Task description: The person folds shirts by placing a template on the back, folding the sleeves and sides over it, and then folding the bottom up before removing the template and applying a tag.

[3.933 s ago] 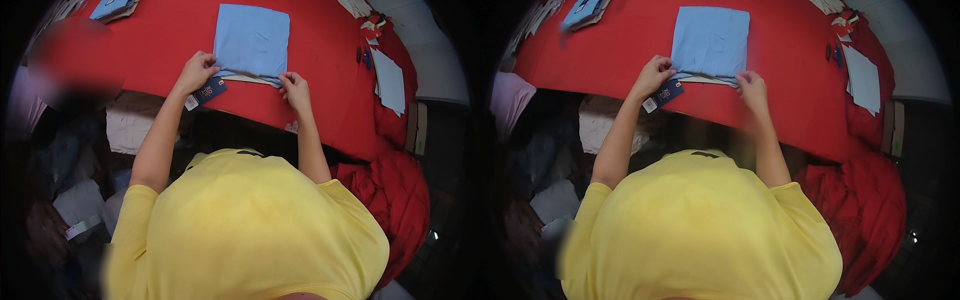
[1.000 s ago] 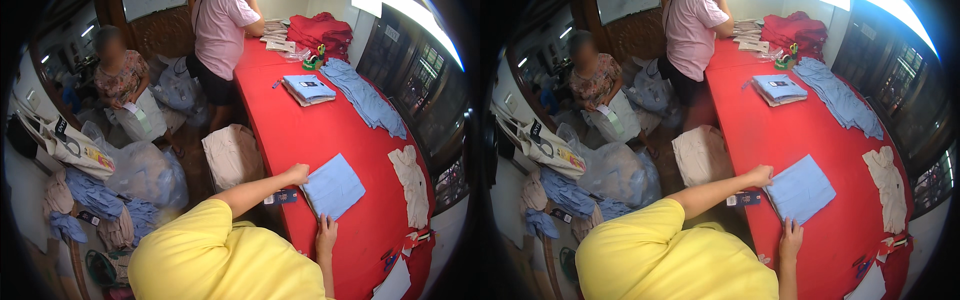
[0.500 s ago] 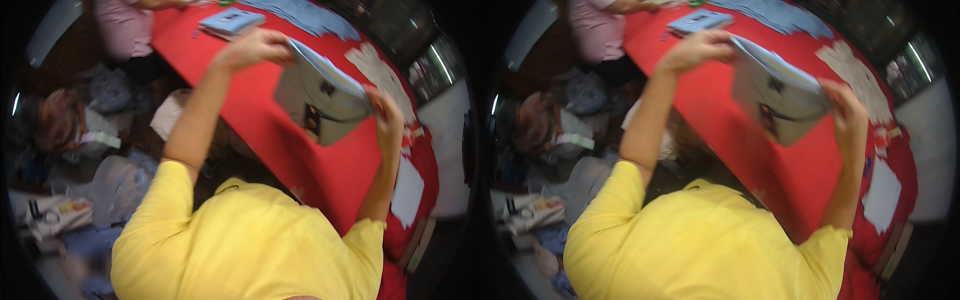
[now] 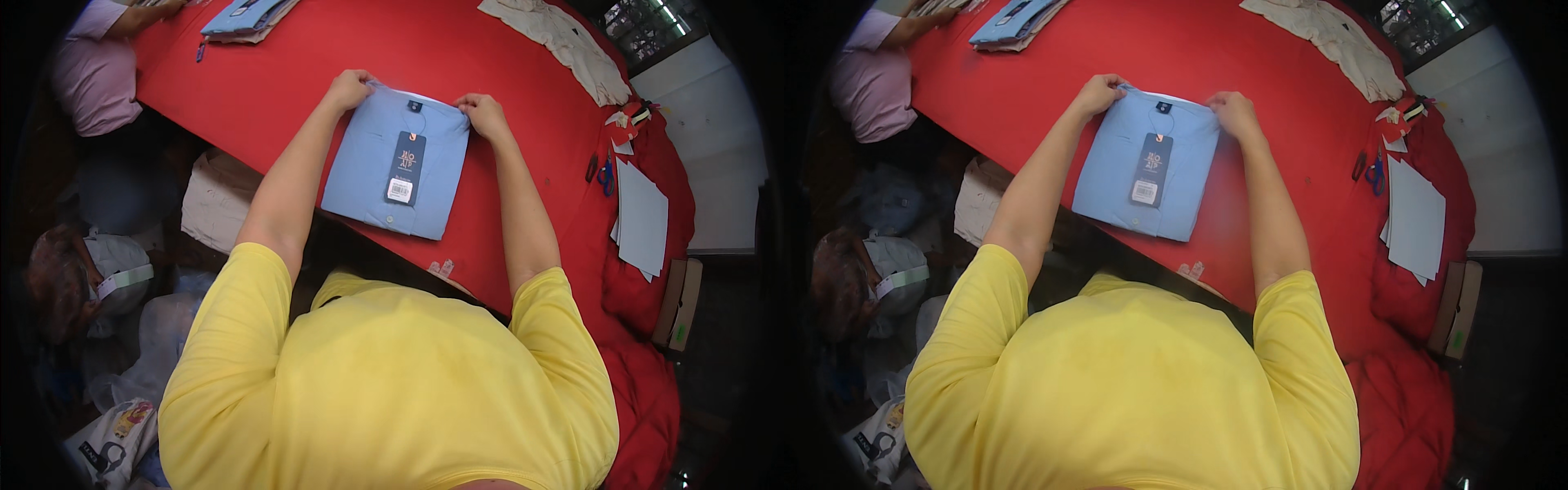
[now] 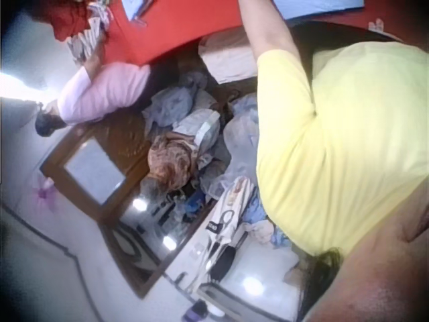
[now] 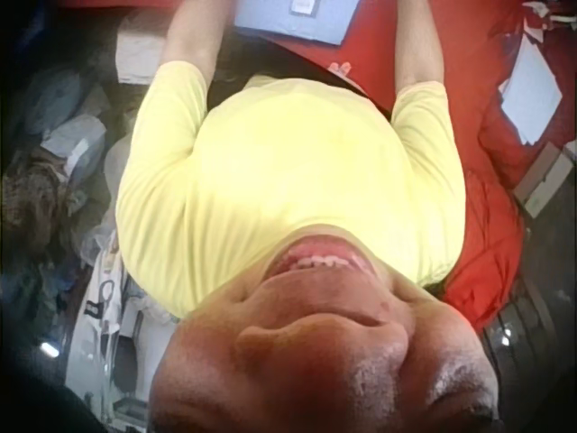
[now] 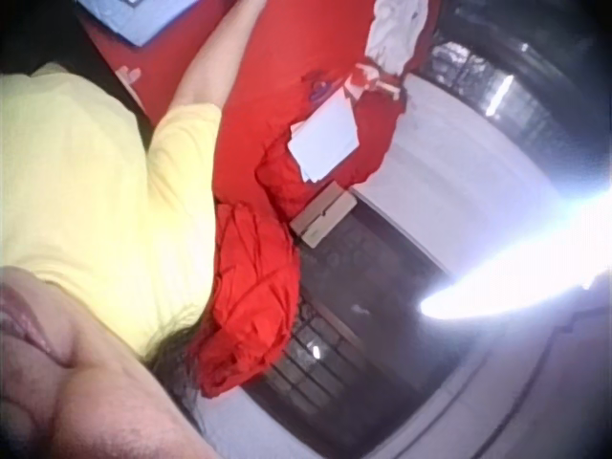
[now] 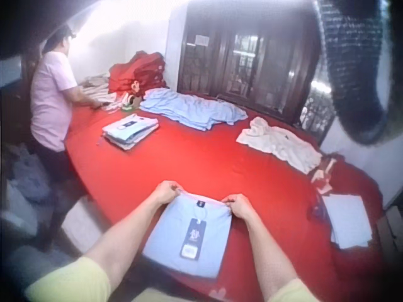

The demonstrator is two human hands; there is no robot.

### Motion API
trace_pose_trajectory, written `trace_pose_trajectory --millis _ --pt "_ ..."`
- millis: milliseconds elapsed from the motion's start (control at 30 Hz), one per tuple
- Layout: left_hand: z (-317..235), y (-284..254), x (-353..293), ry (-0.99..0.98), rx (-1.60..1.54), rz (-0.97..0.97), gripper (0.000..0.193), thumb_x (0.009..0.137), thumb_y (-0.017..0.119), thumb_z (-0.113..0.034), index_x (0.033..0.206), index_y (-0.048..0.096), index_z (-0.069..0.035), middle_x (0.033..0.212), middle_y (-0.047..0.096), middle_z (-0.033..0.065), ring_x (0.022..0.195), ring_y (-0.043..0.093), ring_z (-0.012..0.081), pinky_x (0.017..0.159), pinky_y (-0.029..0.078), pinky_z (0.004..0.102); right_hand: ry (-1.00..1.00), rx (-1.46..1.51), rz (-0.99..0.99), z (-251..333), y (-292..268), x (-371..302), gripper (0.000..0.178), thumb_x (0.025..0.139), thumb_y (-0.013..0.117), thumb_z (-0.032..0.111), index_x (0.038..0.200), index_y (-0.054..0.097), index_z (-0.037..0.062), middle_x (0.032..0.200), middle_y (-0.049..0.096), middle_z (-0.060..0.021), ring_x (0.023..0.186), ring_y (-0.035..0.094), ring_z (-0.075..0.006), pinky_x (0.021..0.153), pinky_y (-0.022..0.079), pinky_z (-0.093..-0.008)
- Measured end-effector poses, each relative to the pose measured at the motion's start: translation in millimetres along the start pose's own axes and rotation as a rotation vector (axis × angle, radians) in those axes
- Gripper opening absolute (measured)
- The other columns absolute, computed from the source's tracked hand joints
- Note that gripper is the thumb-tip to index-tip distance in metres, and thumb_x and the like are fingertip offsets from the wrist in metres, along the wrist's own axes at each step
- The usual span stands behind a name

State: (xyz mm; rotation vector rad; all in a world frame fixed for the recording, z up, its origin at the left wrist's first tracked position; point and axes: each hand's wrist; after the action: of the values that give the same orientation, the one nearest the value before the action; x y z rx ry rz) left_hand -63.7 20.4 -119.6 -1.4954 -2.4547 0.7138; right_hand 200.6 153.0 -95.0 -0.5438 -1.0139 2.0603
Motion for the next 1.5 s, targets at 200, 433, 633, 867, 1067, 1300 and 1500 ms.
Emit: trace_pose_trajectory --millis 200,433,633,867,1067,1300,1500 --pt "0.4 -10.7 -4.2 0.024 -0.049 0.046 0.025 0.084 0.064 -0.006 0.108 0.066 0.002 0.09 0.068 0.009 0.081 0.063 0.0161 0.074 0.05 0.0287 -0.38 -0.383 -0.241 89.9 44.7 -71.8 0.046 0.094 0.048 0.046 0.132 0.055 0.0207 0.143 0.044 -0.0117 0.137 0.031 -0.0336 0.108 0.019 -0.0633" --pt "8.2 -12.1 -6.8 0.119 0.123 -0.065 0.036 0.084 0.067 -0.017 0.118 0.064 -0.004 0.104 0.068 0.0143 0.089 0.066 0.02 0.078 0.051 0.0316 -0.379 -0.402 -0.151 83.4 93.9 -76.4 0.055 0.095 0.038 0.052 0.142 0.043 0.024 0.152 0.031 -0.0118 0.142 0.022 -0.0343 0.108 0.008 -0.0682" --pt "-17.3 -21.7 -92.1 0.374 0.321 -0.313 0.02 0.086 0.063 -0.014 0.104 0.067 -0.005 0.103 0.066 0.0116 0.082 0.065 0.0251 0.076 0.052 0.035 -0.452 0.225 -0.38 67.7 41.2 -92.0 0.025 0.088 0.058 0.02 0.11 0.067 0.0105 0.114 0.061 -0.01 0.115 0.048 -0.0319 0.1 0.035 -0.044" --pt "2.4 -5.1 -185.0 0.417 0.331 -0.244 0.017 0.083 0.065 -0.011 0.098 0.065 -0.004 0.094 0.062 0.0111 0.085 0.061 0.0282 0.074 0.05 0.0377 -0.219 0.066 -0.108 73.8 49.3 -164.8 0.028 0.081 0.067 0.017 0.107 0.066 0.008 0.095 0.059 -0.0111 0.096 0.055 -0.0299 0.084 0.043 -0.0424" --pt "-12.5 19.2 -214.6 0.501 0.378 -0.181 0.027 0.082 0.067 -0.015 0.106 0.064 -0.003 0.1 0.061 0.0118 0.094 0.057 0.0301 0.081 0.048 0.0394 -0.287 -0.069 -0.18 94.0 63.8 -180.9 0.043 0.08 0.069 0.019 0.119 0.059 0.0031 0.1 0.06 -0.0124 0.098 0.056 -0.0306 0.083 0.043 -0.0416" --pt "-15.1 24.2 -225.5 0.462 0.379 -0.171 0.029 0.084 0.065 -0.016 0.11 0.063 -0.003 0.102 0.061 0.0119 0.093 0.057 0.0299 0.082 0.047 0.0394 -0.244 0.061 -0.196 83.8 63.6 -186.0 0.03 0.086 0.061 0.01 0.116 0.062 0.0043 0.107 0.062 -0.0132 0.1 0.058 -0.031 0.085 0.046 -0.0391" --pt "-0.1 -1.3 -218.1 0.287 0.403 -0.381 0.035 0.086 0.063 -0.023 0.115 0.061 -0.002 0.107 0.063 0.0135 0.102 0.058 0.0329 0.086 0.048 0.0407 0.113 0.368 -0.354 14.6 29.9 -146.9 0.033 0.093 0.055 0.013 0.123 0.056 -0.0004 0.114 0.061 -0.0149 0.1 0.062 -0.0225 0.081 0.052 -0.0329"
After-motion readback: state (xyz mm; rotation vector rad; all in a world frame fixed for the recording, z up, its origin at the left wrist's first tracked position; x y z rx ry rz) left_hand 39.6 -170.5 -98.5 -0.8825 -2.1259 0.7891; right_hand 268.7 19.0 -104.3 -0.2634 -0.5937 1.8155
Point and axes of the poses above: each hand's wrist, its own x-axis towards the middle knuckle, its own y-axis out of the palm, z = x × y
